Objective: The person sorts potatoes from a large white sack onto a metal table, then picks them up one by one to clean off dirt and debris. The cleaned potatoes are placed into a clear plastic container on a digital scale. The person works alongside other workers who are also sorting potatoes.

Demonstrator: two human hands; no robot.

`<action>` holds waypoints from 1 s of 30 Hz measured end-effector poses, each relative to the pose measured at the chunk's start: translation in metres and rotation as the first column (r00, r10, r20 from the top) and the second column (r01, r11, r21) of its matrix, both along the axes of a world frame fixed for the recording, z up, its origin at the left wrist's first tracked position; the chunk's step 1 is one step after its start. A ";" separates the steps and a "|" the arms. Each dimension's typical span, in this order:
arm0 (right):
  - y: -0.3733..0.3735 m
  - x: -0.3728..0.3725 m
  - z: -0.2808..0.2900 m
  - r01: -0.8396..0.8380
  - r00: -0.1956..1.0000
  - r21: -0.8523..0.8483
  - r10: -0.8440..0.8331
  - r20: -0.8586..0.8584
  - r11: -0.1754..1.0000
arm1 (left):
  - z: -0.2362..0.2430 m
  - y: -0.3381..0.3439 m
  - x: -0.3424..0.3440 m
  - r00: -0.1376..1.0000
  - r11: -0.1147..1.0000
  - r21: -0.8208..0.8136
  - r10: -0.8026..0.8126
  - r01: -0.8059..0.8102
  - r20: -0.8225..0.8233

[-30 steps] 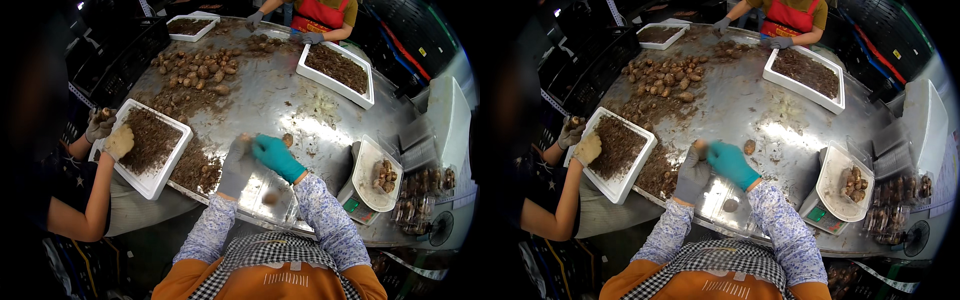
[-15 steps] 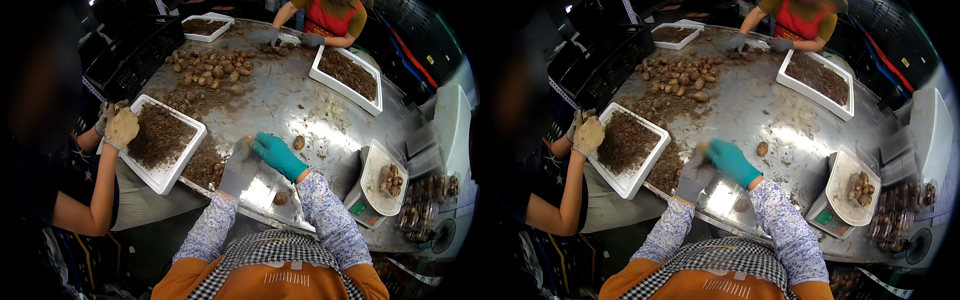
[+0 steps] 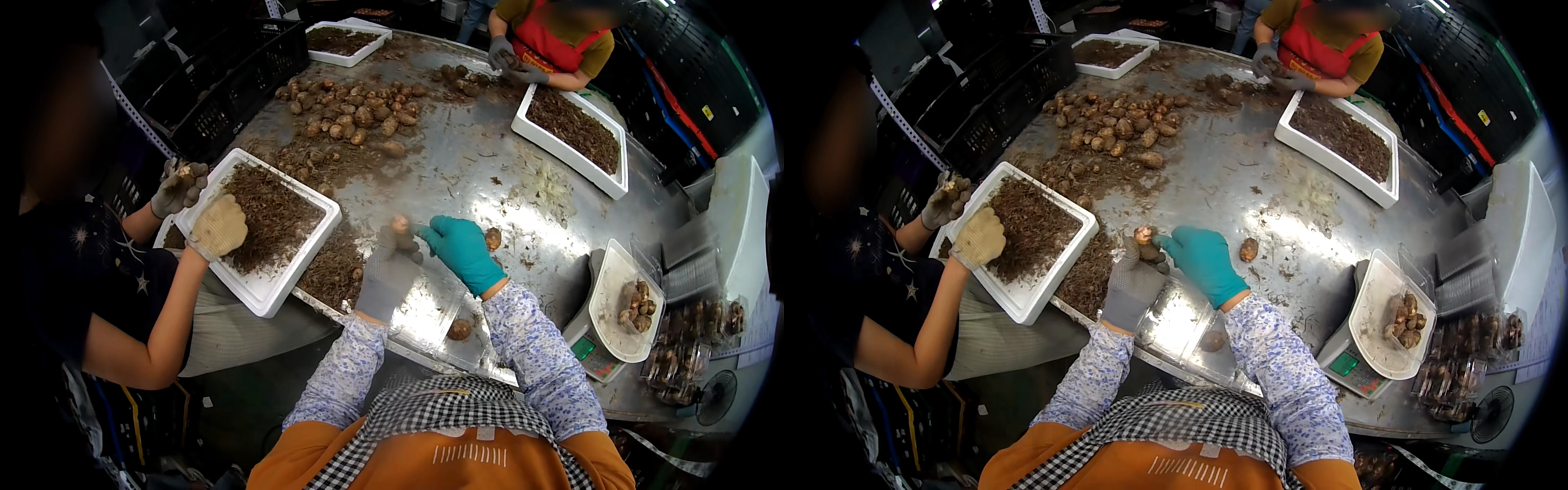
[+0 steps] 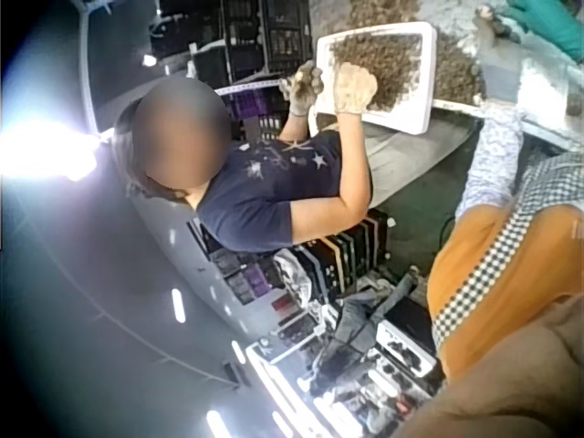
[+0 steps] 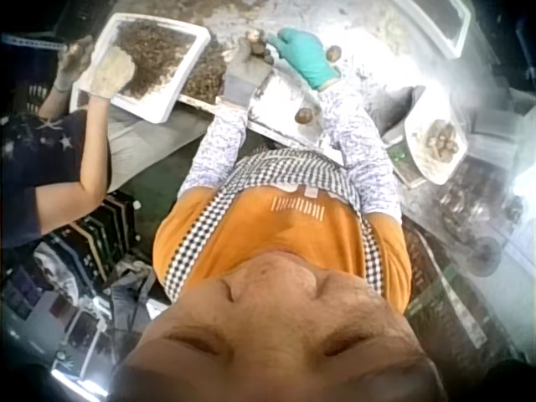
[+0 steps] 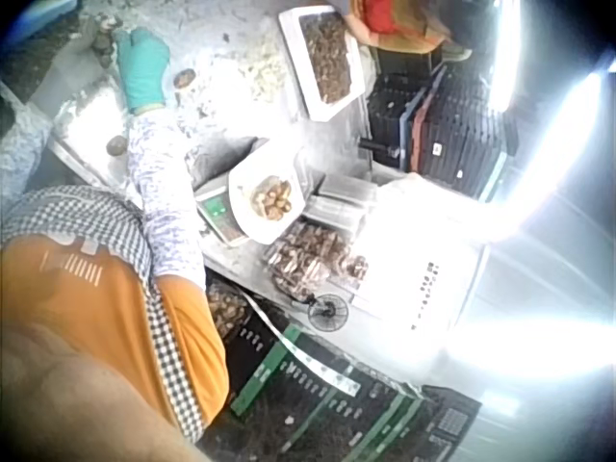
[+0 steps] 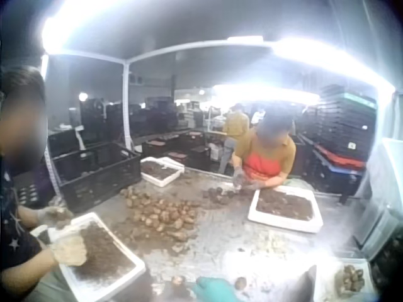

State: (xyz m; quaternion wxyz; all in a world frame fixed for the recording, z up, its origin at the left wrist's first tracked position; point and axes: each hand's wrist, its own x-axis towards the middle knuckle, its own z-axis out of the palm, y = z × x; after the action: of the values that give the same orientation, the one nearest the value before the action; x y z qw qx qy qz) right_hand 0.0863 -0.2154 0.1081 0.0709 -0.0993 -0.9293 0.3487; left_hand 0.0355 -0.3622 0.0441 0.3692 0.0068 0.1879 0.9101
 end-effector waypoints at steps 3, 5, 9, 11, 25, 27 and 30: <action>-0.006 0.002 0.015 -0.055 0.996 -0.053 0.051 -0.074 0.997 | 0.004 0.004 0.004 1.000 1.000 0.011 -0.016 0.016 -0.027; -0.009 0.001 0.012 -0.130 0.972 -0.079 0.112 -0.206 0.988 | 0.017 0.005 0.009 0.996 0.998 -0.057 -0.030 0.025 -0.089; -0.002 -0.005 -0.008 -0.164 0.938 0.071 0.178 -0.298 0.984 | 0.020 -0.002 0.012 0.999 0.998 0.041 -0.042 0.043 -0.024; 0.014 -0.002 -0.025 -0.078 0.950 0.119 0.110 -0.292 0.990 | 0.007 -0.010 0.005 0.989 0.951 0.274 -0.145 0.143 -0.014; -0.001 0.009 0.014 -0.307 0.905 0.087 0.319 -0.282 0.948 | 0.023 -0.005 0.015 0.994 0.998 -0.012 -0.065 0.067 0.092; 0.011 0.009 -0.004 -0.243 0.924 0.191 0.287 -0.253 0.951 | 0.021 -0.011 0.014 0.985 0.990 0.093 -0.117 0.106 0.125; 0.028 0.008 -0.018 -0.042 0.950 0.224 0.108 -0.292 0.974 | 0.022 -0.013 0.015 0.985 0.969 0.187 -0.169 0.161 0.032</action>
State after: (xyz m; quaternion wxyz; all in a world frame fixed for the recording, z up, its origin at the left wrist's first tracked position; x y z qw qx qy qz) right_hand 0.0943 -0.1870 0.0904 0.2093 -0.0008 -0.9427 0.2598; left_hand 0.0501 -0.3754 0.0659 0.4458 0.0348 0.0931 0.8896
